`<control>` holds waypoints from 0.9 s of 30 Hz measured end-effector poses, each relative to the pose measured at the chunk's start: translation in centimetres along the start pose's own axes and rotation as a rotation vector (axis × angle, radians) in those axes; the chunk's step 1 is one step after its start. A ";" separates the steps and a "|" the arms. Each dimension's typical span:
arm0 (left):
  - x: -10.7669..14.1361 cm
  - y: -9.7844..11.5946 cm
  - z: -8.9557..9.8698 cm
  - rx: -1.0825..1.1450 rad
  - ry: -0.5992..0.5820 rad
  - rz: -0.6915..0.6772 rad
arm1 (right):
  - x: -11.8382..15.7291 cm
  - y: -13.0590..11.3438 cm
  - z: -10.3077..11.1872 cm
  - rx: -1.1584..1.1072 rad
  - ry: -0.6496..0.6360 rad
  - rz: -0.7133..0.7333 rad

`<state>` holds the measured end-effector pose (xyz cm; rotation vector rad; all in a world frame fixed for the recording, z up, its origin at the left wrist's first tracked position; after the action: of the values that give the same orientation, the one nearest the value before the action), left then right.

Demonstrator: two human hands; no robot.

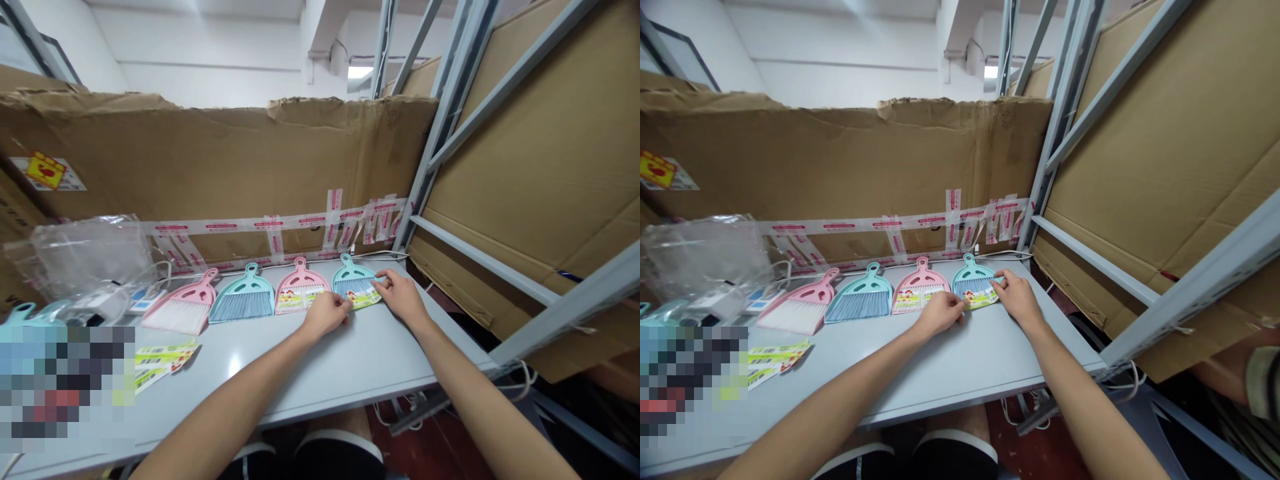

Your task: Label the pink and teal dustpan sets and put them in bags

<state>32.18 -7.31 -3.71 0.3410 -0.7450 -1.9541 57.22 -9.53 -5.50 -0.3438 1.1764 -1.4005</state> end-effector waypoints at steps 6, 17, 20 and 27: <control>-0.2 -0.2 -0.1 0.066 0.058 0.011 | -0.2 0.4 0.0 -0.022 0.003 -0.048; -0.1 -0.2 -0.2 0.056 0.084 0.031 | -1.0 1.2 -0.4 0.147 0.042 0.018; -0.2 -0.1 -0.3 0.070 0.083 0.049 | -1.4 1.4 -1.0 0.183 0.050 0.018; 0.3 0.5 -0.1 0.038 0.107 0.062 | -1.4 1.2 -1.7 0.228 0.045 -0.010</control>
<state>32.45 -7.74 -3.43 0.4373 -0.7160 -1.8502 56.93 -7.28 -6.60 -0.1585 1.0385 -1.5409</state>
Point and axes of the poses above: each hand's wrist, its own x-axis away from the middle knuckle, its own z-axis out of the back of the hand, y = z × x, the point moved 1 cm from there along -x, towards the middle knuckle, and after that the axes turned 14 degrees about -x, right-handed, at the moved point
